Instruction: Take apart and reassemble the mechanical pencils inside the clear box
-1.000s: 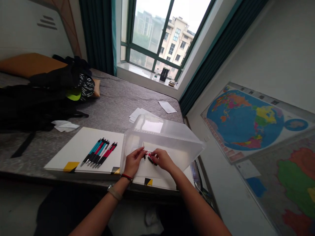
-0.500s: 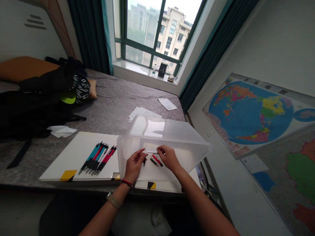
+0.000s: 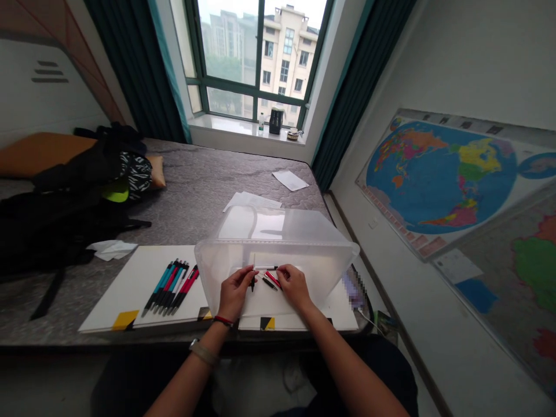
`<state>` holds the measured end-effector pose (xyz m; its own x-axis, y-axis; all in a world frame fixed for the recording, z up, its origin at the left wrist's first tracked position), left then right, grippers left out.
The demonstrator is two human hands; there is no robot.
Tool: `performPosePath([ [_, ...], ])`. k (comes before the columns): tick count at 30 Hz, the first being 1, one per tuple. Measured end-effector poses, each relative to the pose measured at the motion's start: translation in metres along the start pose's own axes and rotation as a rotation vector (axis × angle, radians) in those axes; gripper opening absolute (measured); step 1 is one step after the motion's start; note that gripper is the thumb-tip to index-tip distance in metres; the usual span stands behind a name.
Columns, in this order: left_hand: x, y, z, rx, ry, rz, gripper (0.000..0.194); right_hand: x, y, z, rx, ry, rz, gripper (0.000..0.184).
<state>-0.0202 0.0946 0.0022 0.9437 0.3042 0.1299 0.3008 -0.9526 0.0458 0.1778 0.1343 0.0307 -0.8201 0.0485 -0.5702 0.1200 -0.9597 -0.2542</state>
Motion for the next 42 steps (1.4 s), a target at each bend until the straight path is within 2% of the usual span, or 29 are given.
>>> performPosePath([
  [6,-0.001,-0.001,0.004,-0.019,0.088,-0.014,0.053,-0.006,0.000,-0.005,0.036,-0.075,-0.086,0.020],
  [12,-0.004,-0.004,0.012,-0.033,0.054,-0.056,0.055,-0.016,0.002,-0.018,0.082,-0.192,-0.195,0.018],
  [16,-0.006,-0.006,0.015,-0.021,0.004,-0.075,0.051,-0.021,0.007,-0.026,0.142,-0.409,-0.290,0.031],
  [19,-0.008,-0.006,0.018,-0.027,0.000,-0.083,0.046,-0.027,0.011,-0.023,0.118,-0.501,-0.364,0.037],
  [22,-0.008,-0.007,0.020,-0.036,0.027,-0.067,0.043,-0.035,0.014,-0.016,0.060,-0.450,-0.405,0.036],
  [26,-0.007,-0.006,0.019,-0.041,0.062,-0.065,0.042,-0.037,0.015,-0.014,0.043,-0.427,-0.397,0.035],
  [35,0.000,-0.005,0.011,-0.063,0.250,0.020,0.039,-0.030,0.008,-0.020,0.012,-0.328,-0.404,0.029],
  [42,0.001,-0.002,0.006,-0.053,0.209,-0.012,0.044,-0.026,0.005,-0.024,0.000,-0.213,-0.392,0.023],
])
Point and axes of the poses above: each hand's wrist, its own y-axis away from the middle knuckle, its own x-axis out of the palm, z = x × y, the point moved 7 cm from there along -y, towards the middle knuckle, and after that the axes turned 1 degree about -z, right-handed, at the moved point
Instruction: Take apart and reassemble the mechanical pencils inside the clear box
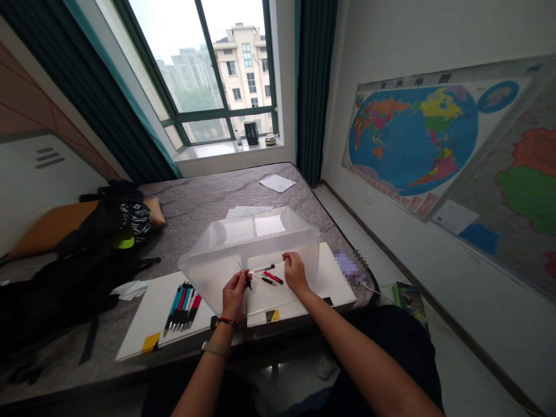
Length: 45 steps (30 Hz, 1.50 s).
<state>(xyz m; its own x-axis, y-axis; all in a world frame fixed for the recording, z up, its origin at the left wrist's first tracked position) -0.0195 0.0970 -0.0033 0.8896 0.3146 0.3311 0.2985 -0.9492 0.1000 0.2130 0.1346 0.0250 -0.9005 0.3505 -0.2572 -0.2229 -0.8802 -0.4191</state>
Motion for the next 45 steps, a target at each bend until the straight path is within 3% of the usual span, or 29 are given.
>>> performPosePath([
  [7,-0.002,-0.004,0.004,0.053,-0.099,0.024,0.046,0.001,0.001,0.001,0.005,0.010,0.031,0.026],
  [14,0.016,0.000,-0.007,0.133,-0.417,0.132,0.045,0.001,0.001,0.006,-0.004,0.056,0.065,0.025],
  [24,0.001,-0.003,0.002,0.092,-0.235,0.102,0.044,0.001,0.002,0.005,-0.008,0.064,0.055,0.024],
  [33,0.004,0.002,-0.006,0.128,-0.262,0.071,0.042,0.007,0.004,0.009,-0.036,0.105,0.117,0.024],
  [40,0.026,0.009,-0.026,0.196,-0.485,0.113,0.037,0.011,0.001,0.014,-0.053,0.122,0.145,0.024],
  [45,0.032,0.020,-0.047,0.151,-0.508,0.180,0.036,0.006,0.004,0.049,-0.186,0.067,0.251,0.022],
])
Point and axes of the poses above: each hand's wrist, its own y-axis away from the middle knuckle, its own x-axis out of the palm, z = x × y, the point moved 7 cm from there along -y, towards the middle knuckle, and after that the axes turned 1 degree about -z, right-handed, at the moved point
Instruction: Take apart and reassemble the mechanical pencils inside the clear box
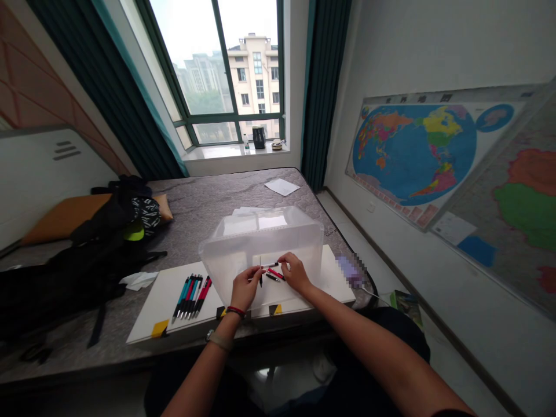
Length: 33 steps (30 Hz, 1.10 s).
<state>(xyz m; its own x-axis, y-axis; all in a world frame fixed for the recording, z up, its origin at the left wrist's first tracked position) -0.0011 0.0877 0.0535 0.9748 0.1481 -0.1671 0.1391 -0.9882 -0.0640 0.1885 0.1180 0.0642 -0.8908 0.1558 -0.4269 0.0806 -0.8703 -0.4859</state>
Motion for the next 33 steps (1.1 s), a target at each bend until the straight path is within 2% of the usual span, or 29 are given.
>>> performPosePath([
  [3,-0.004,0.009,0.000,-0.111,0.141,0.060,0.049,-0.002,-0.001,0.018,-0.040,-0.037,0.085,0.021],
  [6,-0.013,0.016,0.002,-0.143,0.168,0.039,0.053,-0.001,-0.005,0.018,-0.016,-0.025,0.153,0.018],
  [8,-0.020,0.018,0.000,-0.077,0.030,-0.006,0.046,0.003,-0.007,0.010,0.005,0.029,0.219,0.012],
  [11,-0.023,0.020,-0.006,0.081,-0.293,-0.019,0.026,0.008,-0.008,-0.002,0.010,0.106,0.309,0.007],
  [13,-0.017,0.019,-0.008,0.152,-0.526,0.019,0.017,0.004,-0.009,-0.005,-0.003,0.144,0.291,0.011],
  [16,-0.003,0.014,-0.010,0.175,-0.866,0.117,0.021,-0.005,-0.011,-0.008,0.009,0.216,0.192,0.021],
  [18,0.006,0.011,-0.011,0.180,-1.031,0.185,0.026,-0.008,-0.009,-0.014,0.069,0.282,0.158,0.021],
  [20,0.013,0.007,-0.013,0.206,-1.138,0.230,0.028,-0.006,-0.001,-0.025,0.161,0.352,0.185,0.020],
  [23,0.017,0.003,-0.009,0.246,-1.214,0.274,0.029,0.002,0.021,-0.041,0.247,0.415,0.262,0.026],
  [28,0.010,-0.001,0.004,0.222,-1.214,0.303,0.030,0.008,0.053,-0.040,0.144,0.389,0.179,0.047],
  [33,0.006,-0.001,0.004,0.208,-1.260,0.318,0.028,0.006,0.050,-0.031,0.169,0.406,0.197,0.053],
])
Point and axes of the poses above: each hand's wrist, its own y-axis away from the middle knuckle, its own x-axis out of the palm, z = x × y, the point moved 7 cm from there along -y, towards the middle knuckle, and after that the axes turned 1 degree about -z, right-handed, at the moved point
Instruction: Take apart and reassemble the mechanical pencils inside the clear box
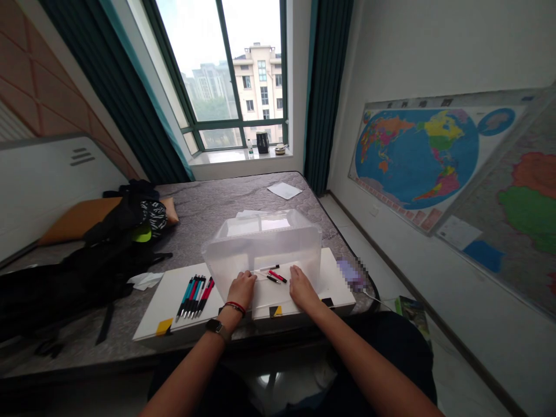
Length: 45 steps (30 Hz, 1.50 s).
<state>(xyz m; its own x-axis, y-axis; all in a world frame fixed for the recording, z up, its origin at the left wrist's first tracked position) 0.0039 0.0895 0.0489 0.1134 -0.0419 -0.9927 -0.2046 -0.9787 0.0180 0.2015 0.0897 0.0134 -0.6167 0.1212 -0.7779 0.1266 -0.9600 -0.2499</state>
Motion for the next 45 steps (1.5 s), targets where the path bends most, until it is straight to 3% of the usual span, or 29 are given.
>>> performPosePath([
  [6,-0.008,0.000,-0.016,0.063,-0.074,-0.058,0.031,-0.010,-0.026,0.003,0.020,0.085,0.064,0.043],
  [14,-0.014,-0.022,-0.027,0.009,-0.065,-0.055,0.026,0.004,-0.047,-0.007,0.045,0.098,0.060,0.026],
  [22,-0.009,-0.046,-0.025,-0.015,-0.119,-0.001,0.024,0.010,-0.051,-0.015,0.064,0.042,0.027,0.019],
  [29,0.003,-0.049,-0.023,-0.016,-0.112,-0.008,0.026,0.006,-0.043,-0.013,0.068,-0.044,-0.096,0.022],
  [34,0.001,-0.051,-0.022,0.012,-0.069,-0.043,0.023,-0.001,-0.033,-0.007,0.044,-0.083,-0.169,0.023],
  [37,-0.008,-0.049,-0.022,0.052,0.050,-0.119,0.021,-0.003,-0.030,-0.007,0.050,-0.113,-0.194,0.024],
  [41,-0.026,-0.037,-0.021,0.123,0.407,-0.280,0.016,-0.006,-0.029,-0.007,0.046,-0.153,-0.223,0.024],
  [45,-0.034,-0.012,-0.013,0.037,0.781,-0.383,0.015,-0.009,-0.028,-0.005,0.024,-0.204,-0.238,0.022],
])
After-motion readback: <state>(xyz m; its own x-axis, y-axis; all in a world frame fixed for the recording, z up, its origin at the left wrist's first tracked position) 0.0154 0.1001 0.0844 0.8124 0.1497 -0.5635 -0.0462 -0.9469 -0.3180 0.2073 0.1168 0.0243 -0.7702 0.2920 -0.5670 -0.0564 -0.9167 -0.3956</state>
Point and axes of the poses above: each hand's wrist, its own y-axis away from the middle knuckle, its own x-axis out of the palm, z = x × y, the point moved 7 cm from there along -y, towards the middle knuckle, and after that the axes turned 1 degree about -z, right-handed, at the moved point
